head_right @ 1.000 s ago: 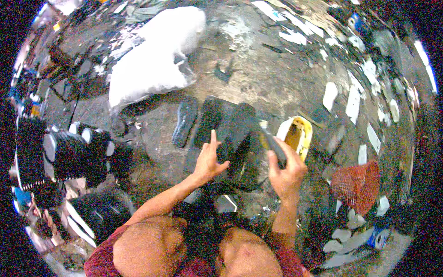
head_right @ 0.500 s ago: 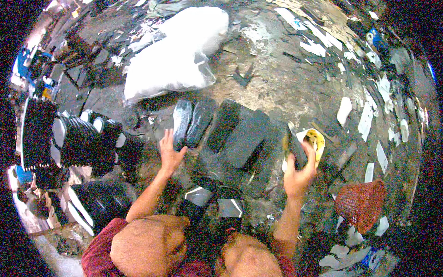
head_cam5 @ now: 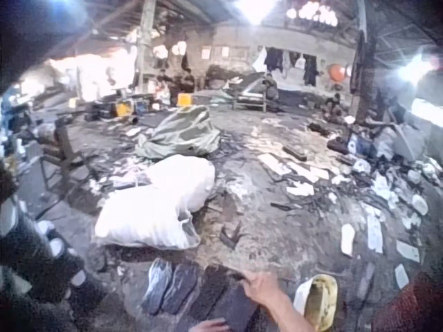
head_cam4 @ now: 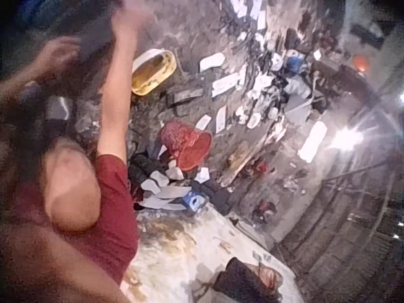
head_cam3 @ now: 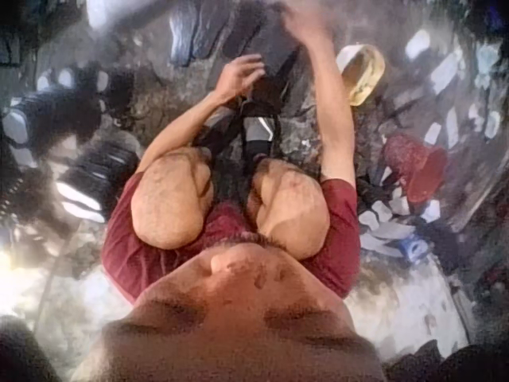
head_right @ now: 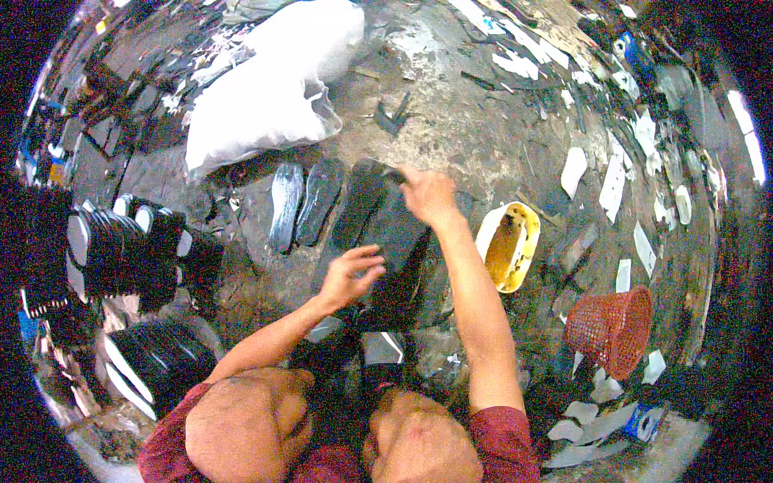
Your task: The person assembles footwear by applying adhesive to black soles and attaching white insoles. They handle multiple soles and insoles, apply glue with a small tool, and stack the finished pairs.
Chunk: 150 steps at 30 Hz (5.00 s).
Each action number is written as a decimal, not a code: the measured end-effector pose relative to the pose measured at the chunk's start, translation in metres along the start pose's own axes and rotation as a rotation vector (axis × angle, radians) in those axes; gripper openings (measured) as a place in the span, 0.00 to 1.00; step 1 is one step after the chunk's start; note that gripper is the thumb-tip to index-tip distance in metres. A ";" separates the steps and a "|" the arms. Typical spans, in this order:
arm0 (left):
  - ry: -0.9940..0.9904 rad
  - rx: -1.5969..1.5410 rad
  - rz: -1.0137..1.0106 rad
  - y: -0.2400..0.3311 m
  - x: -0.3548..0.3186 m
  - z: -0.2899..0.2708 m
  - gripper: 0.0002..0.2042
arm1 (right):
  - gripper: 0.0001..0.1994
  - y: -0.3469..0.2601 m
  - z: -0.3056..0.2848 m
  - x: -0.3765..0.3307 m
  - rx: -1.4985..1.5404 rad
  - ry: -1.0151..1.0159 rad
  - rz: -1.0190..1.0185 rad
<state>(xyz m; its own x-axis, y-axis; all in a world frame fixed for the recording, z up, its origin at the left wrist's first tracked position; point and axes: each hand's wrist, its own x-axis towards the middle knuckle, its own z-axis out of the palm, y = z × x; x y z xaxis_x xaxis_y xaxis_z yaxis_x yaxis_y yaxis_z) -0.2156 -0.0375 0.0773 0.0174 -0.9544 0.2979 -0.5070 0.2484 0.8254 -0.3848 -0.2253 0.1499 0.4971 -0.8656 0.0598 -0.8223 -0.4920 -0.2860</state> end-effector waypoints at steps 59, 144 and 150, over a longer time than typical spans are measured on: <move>0.425 0.225 -0.421 -0.075 -0.040 -0.134 0.47 | 0.17 -0.032 -0.070 -0.177 0.606 0.598 0.492; 0.622 -0.360 -0.687 -0.092 -0.207 -0.114 0.26 | 0.37 0.139 0.036 -0.277 0.153 1.071 1.065; 0.349 -0.259 -0.834 -0.058 -0.187 -0.113 0.24 | 0.15 0.022 -0.151 -0.117 0.143 0.830 0.103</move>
<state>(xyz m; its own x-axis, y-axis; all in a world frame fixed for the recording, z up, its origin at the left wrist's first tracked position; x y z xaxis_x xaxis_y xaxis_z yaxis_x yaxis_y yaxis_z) -0.0918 0.1454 0.0280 0.5669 -0.7477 -0.3457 -0.0073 -0.4241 0.9056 -0.5025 -0.1488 0.2815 0.0117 -0.7207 0.6932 -0.7817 -0.4389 -0.4430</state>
